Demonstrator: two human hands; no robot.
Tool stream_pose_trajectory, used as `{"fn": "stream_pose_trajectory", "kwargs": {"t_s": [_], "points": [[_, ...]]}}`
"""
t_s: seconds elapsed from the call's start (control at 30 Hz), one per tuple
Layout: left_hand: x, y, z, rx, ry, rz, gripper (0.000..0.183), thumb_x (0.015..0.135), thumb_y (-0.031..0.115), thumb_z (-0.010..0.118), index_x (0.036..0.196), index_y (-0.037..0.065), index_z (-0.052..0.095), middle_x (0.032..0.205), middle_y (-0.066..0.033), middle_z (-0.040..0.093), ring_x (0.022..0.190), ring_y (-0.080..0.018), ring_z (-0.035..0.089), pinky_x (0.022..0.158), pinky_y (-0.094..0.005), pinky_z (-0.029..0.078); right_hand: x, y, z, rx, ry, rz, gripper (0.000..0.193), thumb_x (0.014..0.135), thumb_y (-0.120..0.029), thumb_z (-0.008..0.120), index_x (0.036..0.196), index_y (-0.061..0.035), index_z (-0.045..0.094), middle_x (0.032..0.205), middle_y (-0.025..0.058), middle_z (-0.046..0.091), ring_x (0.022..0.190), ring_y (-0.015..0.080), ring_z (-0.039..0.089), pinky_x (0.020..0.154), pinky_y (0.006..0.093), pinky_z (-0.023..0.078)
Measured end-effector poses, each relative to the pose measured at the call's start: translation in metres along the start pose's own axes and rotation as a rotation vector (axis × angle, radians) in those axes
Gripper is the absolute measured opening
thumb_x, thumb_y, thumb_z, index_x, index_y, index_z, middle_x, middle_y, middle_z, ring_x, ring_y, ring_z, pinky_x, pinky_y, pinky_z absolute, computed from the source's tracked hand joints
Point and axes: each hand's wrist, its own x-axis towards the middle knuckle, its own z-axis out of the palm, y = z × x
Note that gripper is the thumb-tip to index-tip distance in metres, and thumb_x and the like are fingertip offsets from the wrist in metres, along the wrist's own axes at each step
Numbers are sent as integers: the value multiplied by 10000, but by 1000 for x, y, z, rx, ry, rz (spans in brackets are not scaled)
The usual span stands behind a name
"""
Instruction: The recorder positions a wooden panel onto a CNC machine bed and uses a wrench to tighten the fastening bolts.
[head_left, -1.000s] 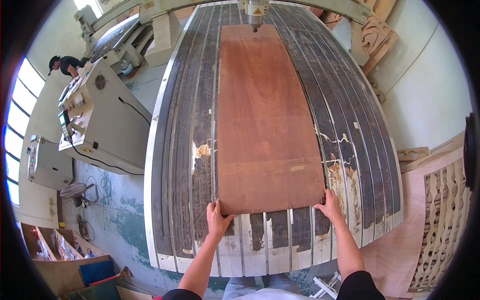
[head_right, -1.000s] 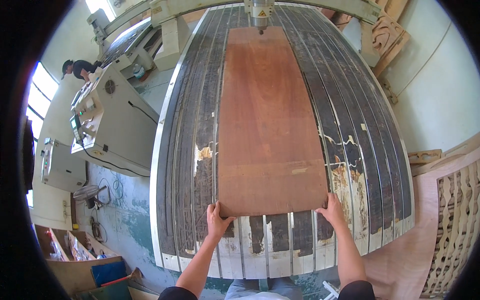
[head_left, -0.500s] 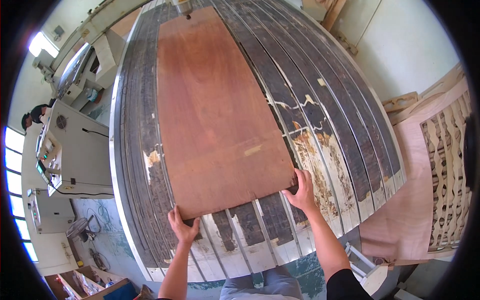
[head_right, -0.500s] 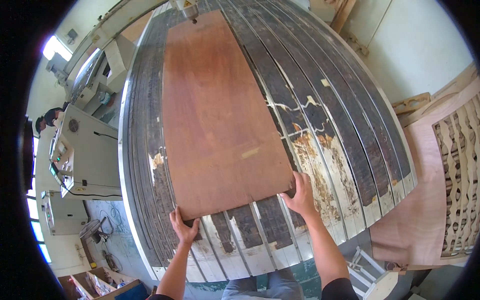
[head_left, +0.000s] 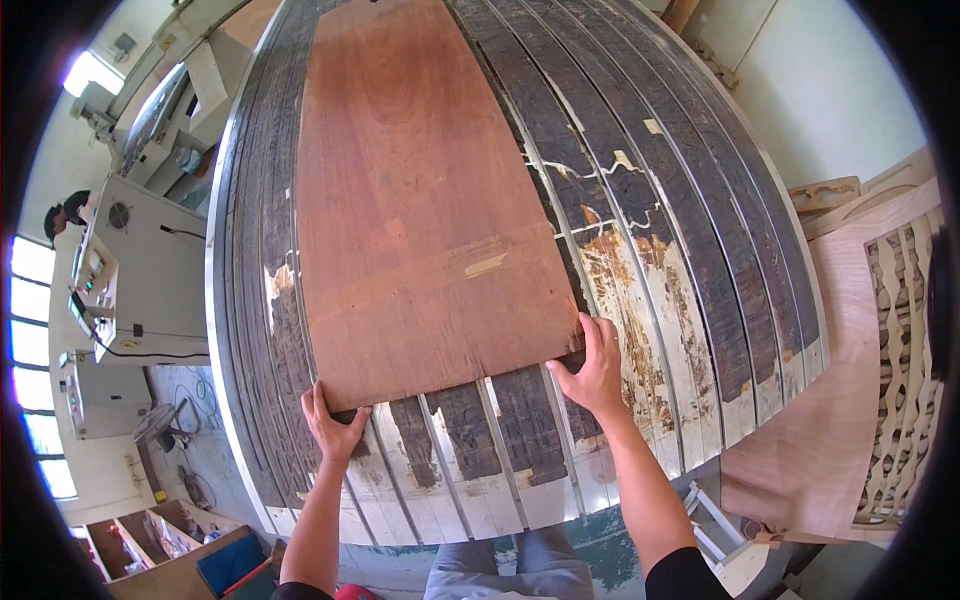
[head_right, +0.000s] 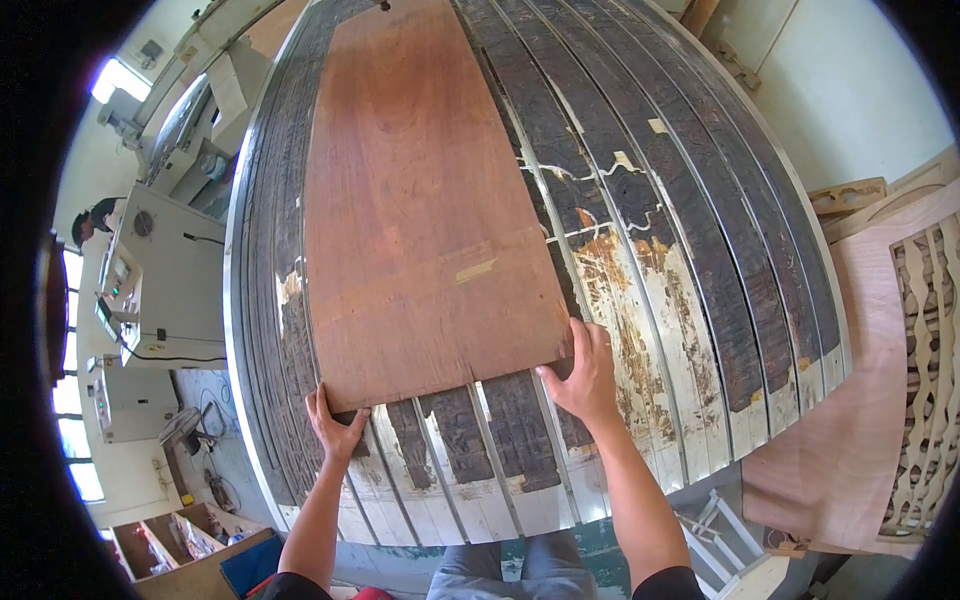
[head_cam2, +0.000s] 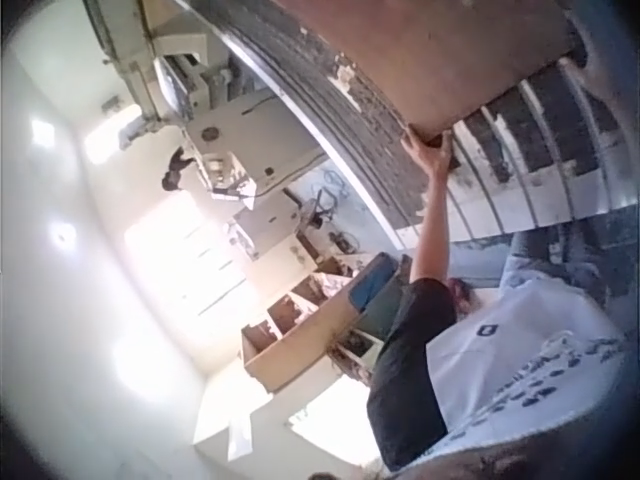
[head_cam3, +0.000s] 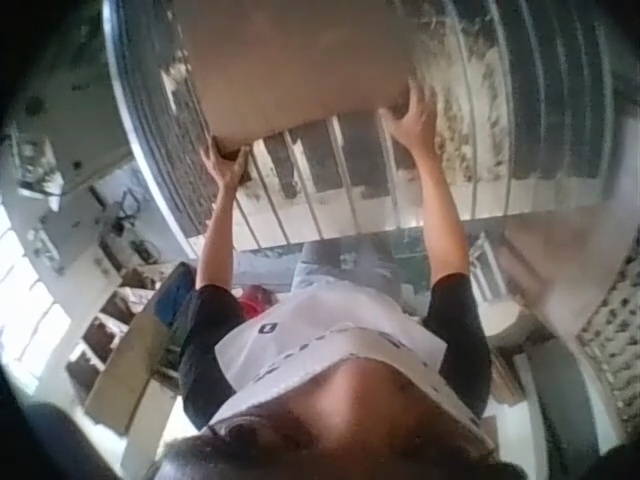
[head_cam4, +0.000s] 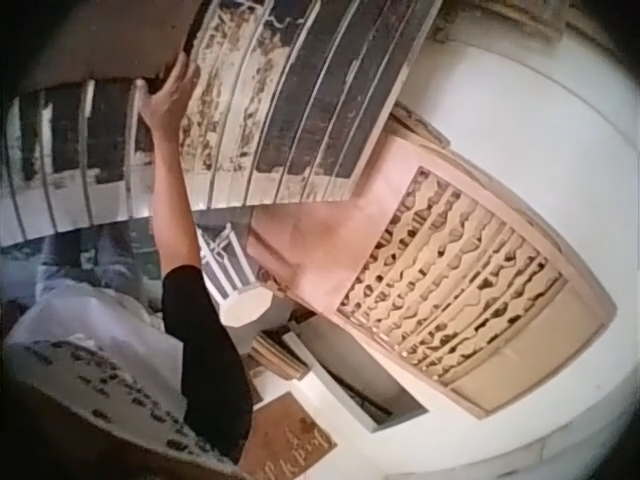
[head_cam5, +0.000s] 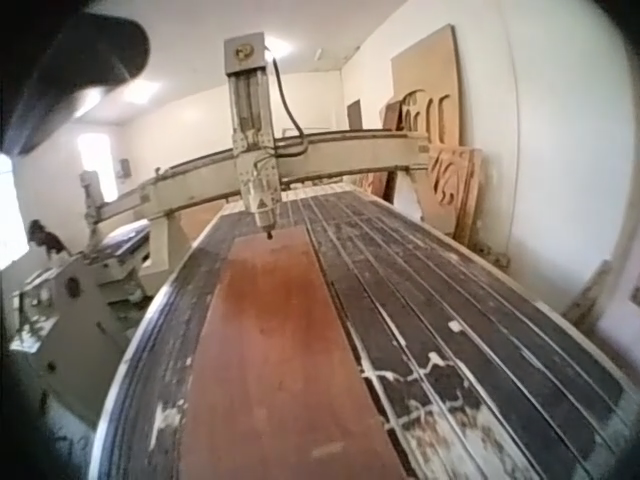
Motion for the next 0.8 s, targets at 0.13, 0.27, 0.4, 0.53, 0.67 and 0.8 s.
{"fn": "stream_pose_trajectory", "kwargs": {"t_s": [0.13, 0.27, 0.4, 0.53, 0.67, 0.8], "points": [[0, 4, 0, -14, -4, -27, 924, 533, 383, 840, 1266, -14, 443, 1103, -184, 447, 1035, -370, 470, 880, -480, 411, -1, -1, -1, -11, 2, 10, 772, 638, -203, 780, 1264, 46, 403, 1164, 219, 428, 1078, 379, 456, 923, 463, 399], [2, 4, 1, -22, -8, -33, 930, 530, 379, 846, 1270, -16, 446, 1099, -180, 451, 1035, -367, 472, 886, -475, 411, 1, 0, -1, -34, 10, 2, 779, 633, -203, 783, 1264, 49, 403, 1165, 218, 428, 1078, 378, 456, 914, 460, 405], [6, 10, -5, -32, -15, -45, 955, 519, 388, 853, 1285, -15, 451, 1086, -176, 458, 1034, -367, 476, 887, -478, 412, 3, -1, 0, -23, 19, -13, 788, 626, -209, 789, 1265, 51, 409, 1150, 210, 431, 1053, 368, 468, 900, 449, 414], [10, 6, -13, -27, -76, -61, 969, 511, 357, 865, 1297, -24, 444, 1080, -163, 467, 1024, -352, 497, 878, -454, 426, 12, 2, -4, -14, -59, 14, 695, 654, -249, 789, 1189, 63, 474, 1074, 196, 472, 977, 333, 503, 857, 420, 433], [20, 8, -21, -120, -212, -139, 930, 490, 230, 887, 1265, -42, 451, 1091, -153, 478, 1016, -341, 525, 882, -411, 449, 25, -20, -3, -57, -46, 269, 518, 697, -347, 781, 934, 52, 550, 881, 168, 535, 875, 327, 551, 770, 418, 457], [24, 14, -23, -226, -242, -219, 869, 486, 174, 895, 1208, -49, 465, 1112, -158, 471, 1047, -350, 518, 906, -404, 453, 32, -28, 7, -237, 28, 290, 511, 704, -384, 773, 889, 41, 557, 880, 187, 565, 883, 344, 568, 779, 434, 467]]}}
